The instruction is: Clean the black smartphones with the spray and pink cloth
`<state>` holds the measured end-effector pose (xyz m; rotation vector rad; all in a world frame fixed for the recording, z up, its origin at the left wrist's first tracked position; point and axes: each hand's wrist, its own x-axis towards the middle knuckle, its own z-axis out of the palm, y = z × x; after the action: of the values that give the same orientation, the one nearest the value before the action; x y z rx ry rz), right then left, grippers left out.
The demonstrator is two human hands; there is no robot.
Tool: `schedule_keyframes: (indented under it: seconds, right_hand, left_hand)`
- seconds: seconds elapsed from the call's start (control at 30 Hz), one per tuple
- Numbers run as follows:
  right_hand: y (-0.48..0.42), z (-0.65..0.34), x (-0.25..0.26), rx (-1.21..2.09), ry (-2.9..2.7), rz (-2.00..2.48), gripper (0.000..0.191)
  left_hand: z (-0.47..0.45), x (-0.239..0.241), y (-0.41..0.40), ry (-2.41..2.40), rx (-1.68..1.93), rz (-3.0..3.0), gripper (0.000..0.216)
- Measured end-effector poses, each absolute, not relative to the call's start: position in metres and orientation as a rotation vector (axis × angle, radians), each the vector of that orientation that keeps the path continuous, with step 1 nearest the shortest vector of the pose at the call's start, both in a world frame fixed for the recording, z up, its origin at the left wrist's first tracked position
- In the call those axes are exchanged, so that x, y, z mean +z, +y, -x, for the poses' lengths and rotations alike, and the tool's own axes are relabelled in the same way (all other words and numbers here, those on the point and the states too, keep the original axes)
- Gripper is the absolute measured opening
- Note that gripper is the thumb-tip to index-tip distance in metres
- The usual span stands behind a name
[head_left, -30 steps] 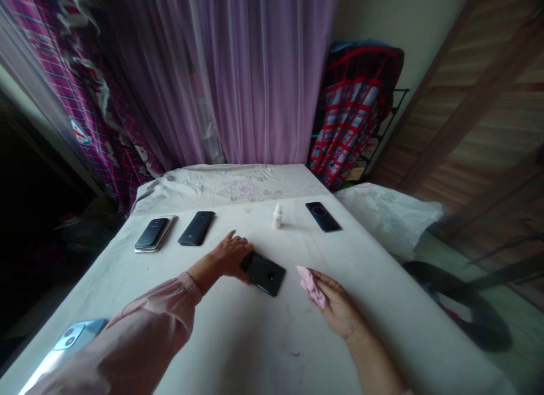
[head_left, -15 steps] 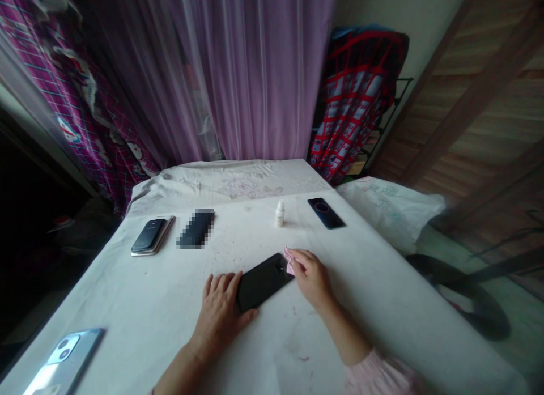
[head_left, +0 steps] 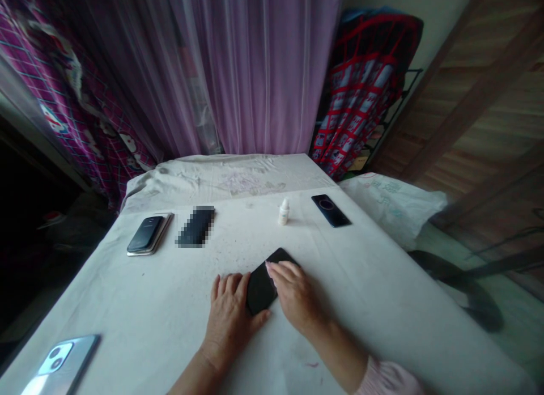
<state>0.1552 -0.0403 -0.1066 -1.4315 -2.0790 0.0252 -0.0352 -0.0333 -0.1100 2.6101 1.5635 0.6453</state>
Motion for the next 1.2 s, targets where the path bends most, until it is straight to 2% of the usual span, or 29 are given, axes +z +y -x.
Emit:
schedule_keyframes:
  seconds: [0.5,0.73,1.2]
  right_hand:
    - [-0.012,-0.165,-0.1,-0.047,-1.936,1.819,0.037]
    - [-0.03,-0.135,-0.093,0.041,-2.126,1.581,0.038]
    - [-0.008,-0.169,-0.1,-0.033,-1.866,1.84,0.037]
  left_hand:
    - [0.039,-0.12,-0.031,1.463,0.594,-2.677,0.078]
    - [0.039,-0.122,-0.032,1.492,0.628,-2.678,0.076]
    - [0.038,-0.117,-0.031,1.502,0.595,-2.634,0.071]
